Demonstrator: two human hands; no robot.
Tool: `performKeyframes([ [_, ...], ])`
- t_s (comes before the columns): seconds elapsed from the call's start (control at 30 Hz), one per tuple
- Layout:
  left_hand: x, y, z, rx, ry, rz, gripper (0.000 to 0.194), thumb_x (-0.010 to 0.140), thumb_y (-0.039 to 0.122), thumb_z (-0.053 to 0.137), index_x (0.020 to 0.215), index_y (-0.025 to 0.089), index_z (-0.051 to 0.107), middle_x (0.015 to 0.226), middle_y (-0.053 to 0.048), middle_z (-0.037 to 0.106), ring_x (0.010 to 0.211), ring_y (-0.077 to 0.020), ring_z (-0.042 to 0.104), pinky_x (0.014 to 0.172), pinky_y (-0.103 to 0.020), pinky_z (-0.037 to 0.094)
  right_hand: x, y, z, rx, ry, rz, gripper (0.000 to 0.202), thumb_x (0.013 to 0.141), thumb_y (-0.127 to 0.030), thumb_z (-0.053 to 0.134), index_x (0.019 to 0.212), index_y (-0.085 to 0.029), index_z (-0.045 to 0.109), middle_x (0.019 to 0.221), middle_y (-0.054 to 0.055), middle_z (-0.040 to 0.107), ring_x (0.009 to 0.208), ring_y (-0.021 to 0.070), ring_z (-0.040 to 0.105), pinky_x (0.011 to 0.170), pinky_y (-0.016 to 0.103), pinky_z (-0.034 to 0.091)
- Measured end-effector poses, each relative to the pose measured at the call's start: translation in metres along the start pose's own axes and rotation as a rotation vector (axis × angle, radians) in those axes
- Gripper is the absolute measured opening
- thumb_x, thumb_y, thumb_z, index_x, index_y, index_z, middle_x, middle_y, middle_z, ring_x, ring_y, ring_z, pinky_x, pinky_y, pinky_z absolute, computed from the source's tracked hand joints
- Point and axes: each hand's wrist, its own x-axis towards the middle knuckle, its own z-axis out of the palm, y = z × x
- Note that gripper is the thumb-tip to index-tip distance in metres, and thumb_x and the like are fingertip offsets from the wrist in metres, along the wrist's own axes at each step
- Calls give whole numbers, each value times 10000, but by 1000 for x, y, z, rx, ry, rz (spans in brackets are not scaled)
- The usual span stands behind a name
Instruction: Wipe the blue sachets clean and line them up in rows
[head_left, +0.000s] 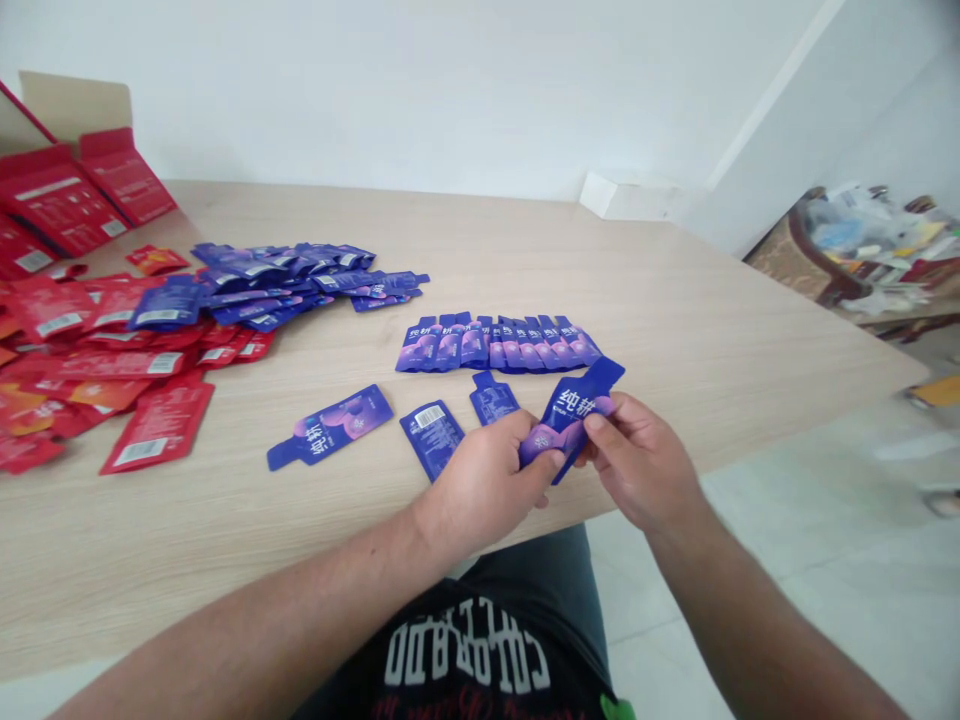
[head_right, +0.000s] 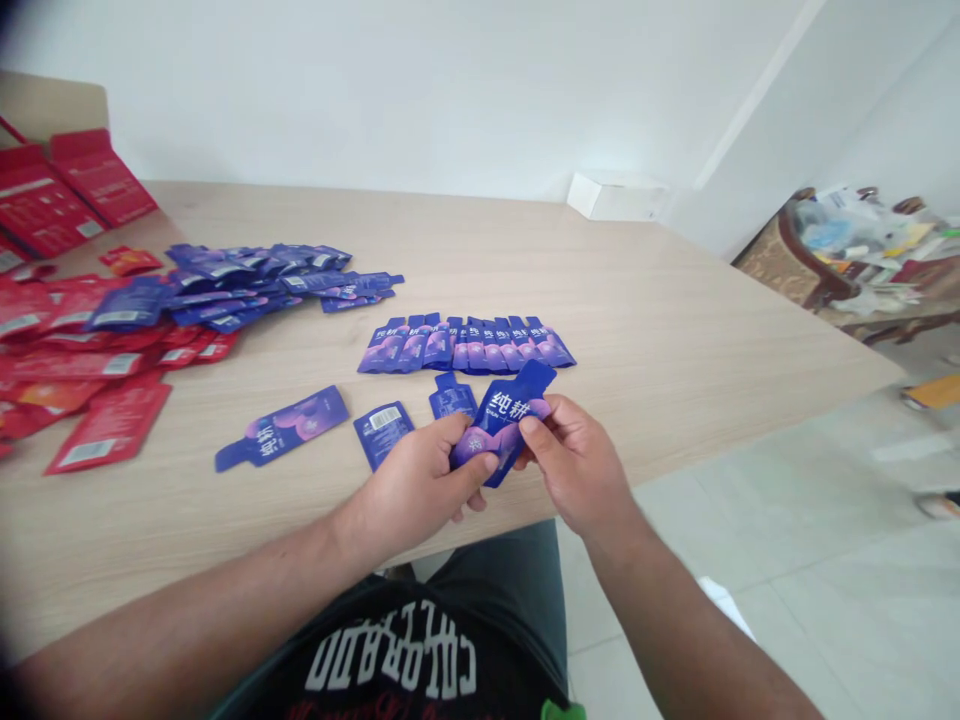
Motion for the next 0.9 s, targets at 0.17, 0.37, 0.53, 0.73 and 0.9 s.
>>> performKeyframes([
  [0.17, -13, -5, -8, -2, -36, 132, 231, 925, 341, 590, 1119, 221, 626, 956, -51, 742, 674, -138, 700, 530, -239, 535, 48, -12, -45, -50, 136, -99, 215, 876, -396, 686, 1004, -245, 600, 778, -6, 671, 646, 144, 608, 602, 283, 525],
  [0.37, -54, -26, -46, -60, 75, 82, 215, 952, 362, 565, 1071, 206, 653, 904, -59, 736, 609, -137, 683, 509, -246, 547, 156, -17, -134, -128, 230, 152, 126, 868, -257, 687, 891, -211, 573, 676, -39, 605, 579, 96, 562, 575, 230, 505],
  [0.53, -76, -56, -64, 18, 176, 20, 259, 945, 419, 580, 1063, 202, 656, 832, -49, 719, 589, -140, 660, 504, -239, 536, 207, 4, -146, -251, 144, 342, 118, 912, -219, 651, 836, -169, 574, 620, -9, 604, 497, 103, 530, 490, 235, 471],
  [0.73, -82, -69, -68, 28, 228, -81, 296, 933, 460, 599, 1038, 191, 664, 746, -29, 693, 627, -142, 645, 547, -222, 525, 232, 19, -132, -448, 70, 422, 208, 904, -331, 704, 832, -154, 621, 534, -18, 566, 383, 63, 386, 373, 192, 295],
  [0.9, -81, -56, -61, -46, 337, -106, 326, 891, 501, 631, 977, 191, 683, 800, -39, 705, 604, -131, 618, 510, -219, 495, 238, 32, -128, -602, 56, 424, 216, 868, -335, 731, 801, -146, 651, 433, -47, 470, 360, 71, 338, 354, 210, 218],
])
